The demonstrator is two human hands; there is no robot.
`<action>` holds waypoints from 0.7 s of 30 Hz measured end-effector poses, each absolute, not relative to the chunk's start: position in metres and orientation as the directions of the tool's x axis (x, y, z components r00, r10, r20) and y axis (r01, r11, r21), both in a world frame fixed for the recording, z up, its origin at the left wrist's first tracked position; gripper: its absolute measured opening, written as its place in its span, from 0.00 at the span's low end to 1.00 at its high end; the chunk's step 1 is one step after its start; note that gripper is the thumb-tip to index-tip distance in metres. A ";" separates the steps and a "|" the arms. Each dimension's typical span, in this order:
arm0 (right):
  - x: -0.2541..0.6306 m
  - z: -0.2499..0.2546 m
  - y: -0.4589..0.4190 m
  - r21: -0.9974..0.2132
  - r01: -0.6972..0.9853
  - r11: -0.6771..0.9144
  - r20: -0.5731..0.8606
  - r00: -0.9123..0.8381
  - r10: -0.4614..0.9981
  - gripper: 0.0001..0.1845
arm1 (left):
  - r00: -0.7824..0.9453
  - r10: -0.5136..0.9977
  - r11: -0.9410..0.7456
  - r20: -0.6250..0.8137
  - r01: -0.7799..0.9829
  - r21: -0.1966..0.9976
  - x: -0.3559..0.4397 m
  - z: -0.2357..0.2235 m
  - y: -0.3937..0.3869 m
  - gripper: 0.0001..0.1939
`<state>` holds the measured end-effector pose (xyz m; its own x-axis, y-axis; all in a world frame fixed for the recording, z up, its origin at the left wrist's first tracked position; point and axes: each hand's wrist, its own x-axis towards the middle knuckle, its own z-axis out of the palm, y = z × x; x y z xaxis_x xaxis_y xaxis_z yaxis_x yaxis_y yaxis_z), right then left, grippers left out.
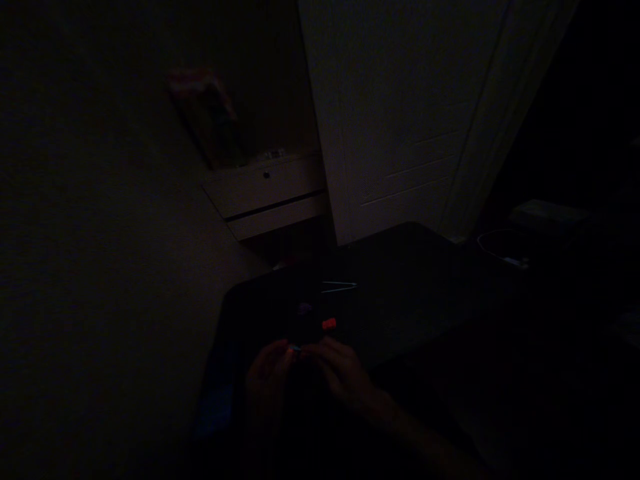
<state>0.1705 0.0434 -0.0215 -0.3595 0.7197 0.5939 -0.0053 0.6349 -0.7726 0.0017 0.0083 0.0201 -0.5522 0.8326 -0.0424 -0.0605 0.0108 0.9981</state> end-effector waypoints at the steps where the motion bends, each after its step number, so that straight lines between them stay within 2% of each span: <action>1: 0.171 -0.021 0.043 -0.773 0.006 0.635 0.589 -0.365 0.721 0.21 | -0.547 0.836 0.017 -0.043 -0.052 0.998 0.002 0.021 0.008 0.20; 7: 0.170 -0.023 0.046 -0.768 0.024 0.640 0.590 -0.361 0.722 0.22 | -0.543 0.839 0.063 -0.031 0.041 0.997 0.001 0.018 0.008 0.18; 11: 0.170 -0.024 0.046 -0.753 0.028 0.657 0.604 -0.365 0.708 0.24 | -0.567 0.823 0.065 -0.041 0.023 0.998 -0.001 0.009 0.012 0.21; 17: 0.171 -0.025 0.044 -0.712 0.061 0.700 0.623 -0.405 0.669 0.29 | -0.542 0.840 0.061 -0.008 0.079 0.995 -0.002 0.011 0.013 0.19; 21: 0.170 -0.030 0.045 -0.720 0.059 0.691 0.628 -0.366 0.686 0.30 | -0.557 0.830 0.045 -0.023 0.027 0.999 0.002 0.014 0.011 0.20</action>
<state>0.1701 0.0450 -0.0300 -0.3660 0.6863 0.6285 0.0591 0.6911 -0.7204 0.0017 0.0107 0.0139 -0.5569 0.8303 -0.0227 0.0265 0.0450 0.9986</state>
